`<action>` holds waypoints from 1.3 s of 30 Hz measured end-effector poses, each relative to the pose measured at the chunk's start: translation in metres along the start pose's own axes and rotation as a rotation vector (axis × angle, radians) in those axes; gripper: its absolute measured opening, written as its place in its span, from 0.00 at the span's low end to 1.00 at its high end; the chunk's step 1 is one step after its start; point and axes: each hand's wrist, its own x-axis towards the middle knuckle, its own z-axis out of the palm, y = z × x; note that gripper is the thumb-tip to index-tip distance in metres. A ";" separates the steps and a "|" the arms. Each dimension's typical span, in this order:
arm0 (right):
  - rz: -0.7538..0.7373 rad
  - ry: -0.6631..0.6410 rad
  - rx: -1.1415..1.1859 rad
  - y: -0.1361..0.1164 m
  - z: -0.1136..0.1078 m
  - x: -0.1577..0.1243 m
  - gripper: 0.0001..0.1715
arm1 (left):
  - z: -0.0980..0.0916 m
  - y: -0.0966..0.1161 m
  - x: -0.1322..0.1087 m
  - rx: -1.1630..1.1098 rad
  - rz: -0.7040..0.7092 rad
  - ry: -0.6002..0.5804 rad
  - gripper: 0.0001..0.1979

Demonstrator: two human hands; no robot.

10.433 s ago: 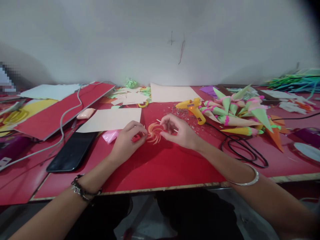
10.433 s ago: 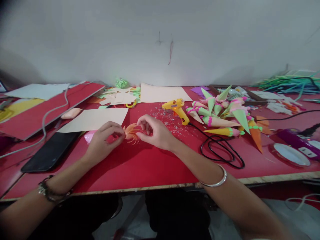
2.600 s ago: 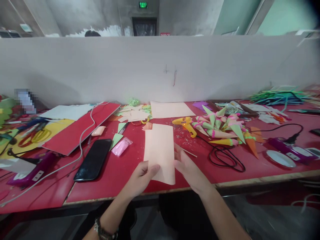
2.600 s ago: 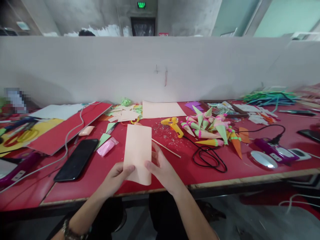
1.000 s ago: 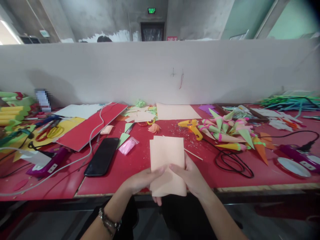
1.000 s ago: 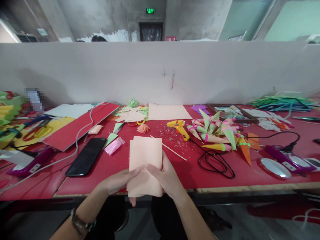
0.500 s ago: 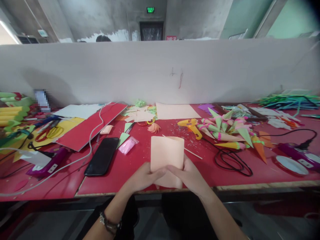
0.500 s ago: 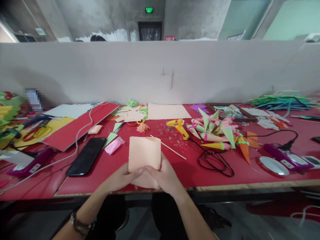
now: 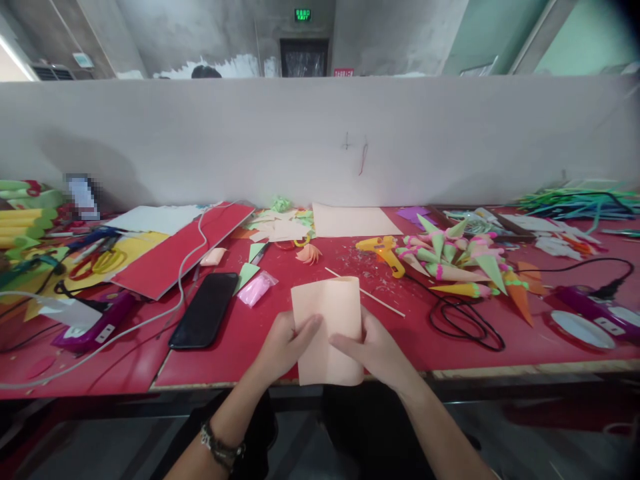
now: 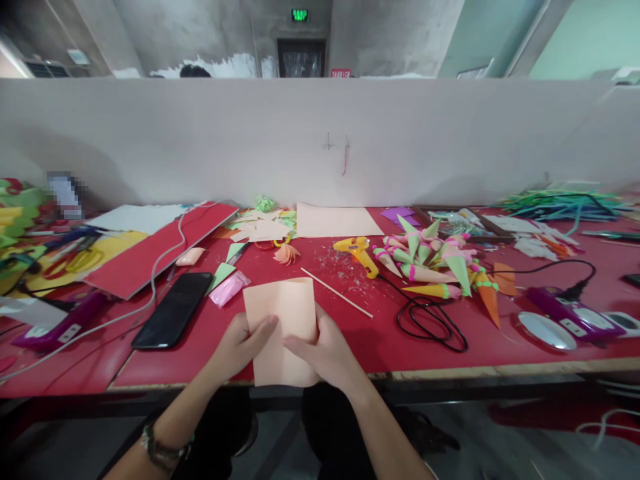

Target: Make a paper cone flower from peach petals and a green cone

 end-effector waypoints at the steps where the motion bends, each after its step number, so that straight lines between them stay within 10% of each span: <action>1: -0.001 0.007 0.037 0.000 0.000 0.001 0.26 | 0.000 0.001 -0.001 0.011 0.011 -0.001 0.16; 9: -0.021 0.122 0.104 0.007 -0.005 0.006 0.20 | -0.007 -0.006 0.005 0.226 0.090 -0.043 0.18; 16: -0.019 0.142 0.103 0.012 -0.008 0.005 0.20 | -0.079 -0.033 0.057 1.060 -0.126 0.478 0.21; 22: -0.014 0.119 0.140 0.015 -0.010 0.006 0.19 | -0.117 -0.058 0.090 1.112 -0.447 0.210 0.29; 39: -0.011 0.093 0.119 0.010 -0.011 0.003 0.20 | -0.124 -0.075 0.095 1.004 -0.123 0.150 0.19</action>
